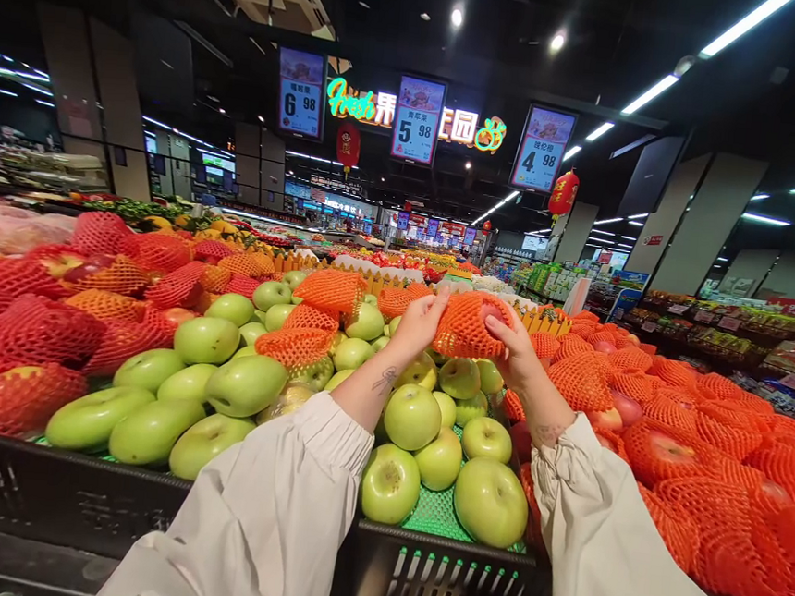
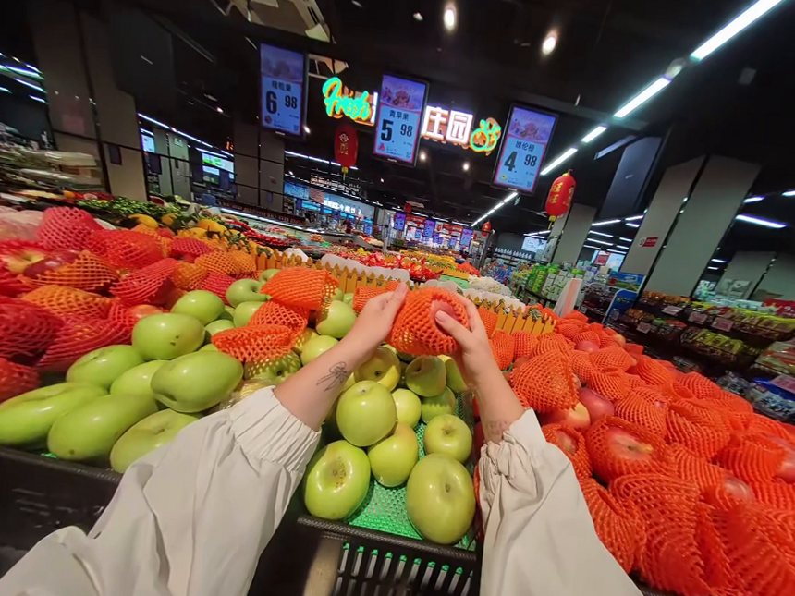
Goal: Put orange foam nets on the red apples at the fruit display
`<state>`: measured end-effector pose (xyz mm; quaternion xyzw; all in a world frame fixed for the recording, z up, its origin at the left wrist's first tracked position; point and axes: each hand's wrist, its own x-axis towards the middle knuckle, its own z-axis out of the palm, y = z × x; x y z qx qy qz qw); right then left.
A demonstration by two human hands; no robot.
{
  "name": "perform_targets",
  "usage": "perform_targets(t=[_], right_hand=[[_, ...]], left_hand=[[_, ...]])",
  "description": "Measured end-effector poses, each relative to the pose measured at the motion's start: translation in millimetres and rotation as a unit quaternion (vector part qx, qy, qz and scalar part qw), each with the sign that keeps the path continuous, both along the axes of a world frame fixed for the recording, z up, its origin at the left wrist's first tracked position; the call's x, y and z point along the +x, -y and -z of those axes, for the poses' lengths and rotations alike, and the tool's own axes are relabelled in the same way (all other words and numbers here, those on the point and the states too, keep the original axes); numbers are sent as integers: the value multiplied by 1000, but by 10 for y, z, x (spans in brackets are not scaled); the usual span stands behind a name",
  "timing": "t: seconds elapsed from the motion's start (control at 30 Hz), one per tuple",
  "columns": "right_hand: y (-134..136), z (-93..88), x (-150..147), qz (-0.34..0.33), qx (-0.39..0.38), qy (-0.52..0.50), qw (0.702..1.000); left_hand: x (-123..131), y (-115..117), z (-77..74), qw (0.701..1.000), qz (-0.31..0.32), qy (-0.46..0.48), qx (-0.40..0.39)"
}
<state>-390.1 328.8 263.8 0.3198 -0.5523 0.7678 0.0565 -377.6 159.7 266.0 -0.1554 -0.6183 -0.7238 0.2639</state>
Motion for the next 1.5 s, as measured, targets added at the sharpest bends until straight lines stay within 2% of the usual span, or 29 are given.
perform_targets(t=[0.1,0.2,0.3,0.47,0.6,0.67,0.77,0.87,0.93,1.0,1.1,1.3,1.4,1.5], right_hand=[[-29,-1,-102,-3,-25,37,999],[-54,-28,-152,-7,-67,83,994],[-57,-52,-141,-1,-120,118,986],[-38,-34,-124,-1,-133,108,985],[-59,-11,-133,-21,-92,98,991],[-73,-7,-126,-27,-58,85,994],[-69,-10,-92,-46,-2,57,997],[-41,-19,-48,-60,12,59,996],[-26,-26,-29,-56,-4,67,996],[-20,-33,-20,-58,-15,72,996],[-29,-46,-12,-74,-13,87,993],[-57,-78,28,-96,16,133,986],[-45,-73,45,-104,54,125,985],[-40,-45,11,-81,95,84,989]], left_hand=[[104,-36,-22,998,60,-21,8],[187,-43,-14,990,126,-46,-45],[195,-45,17,983,148,-50,-98],[73,-38,74,982,103,-69,-145],[18,0,99,972,62,-92,-209],[40,18,104,957,28,-93,-273],[95,29,100,926,-59,-107,-357],[119,24,86,899,-137,-180,-375],[113,18,78,881,-146,-240,-381],[99,15,77,870,-141,-260,-395],[92,16,80,874,-142,-243,-397],[175,3,46,880,-101,-244,-395],[230,-26,23,900,-95,-192,-380],[242,-45,16,924,-111,-159,-330]])
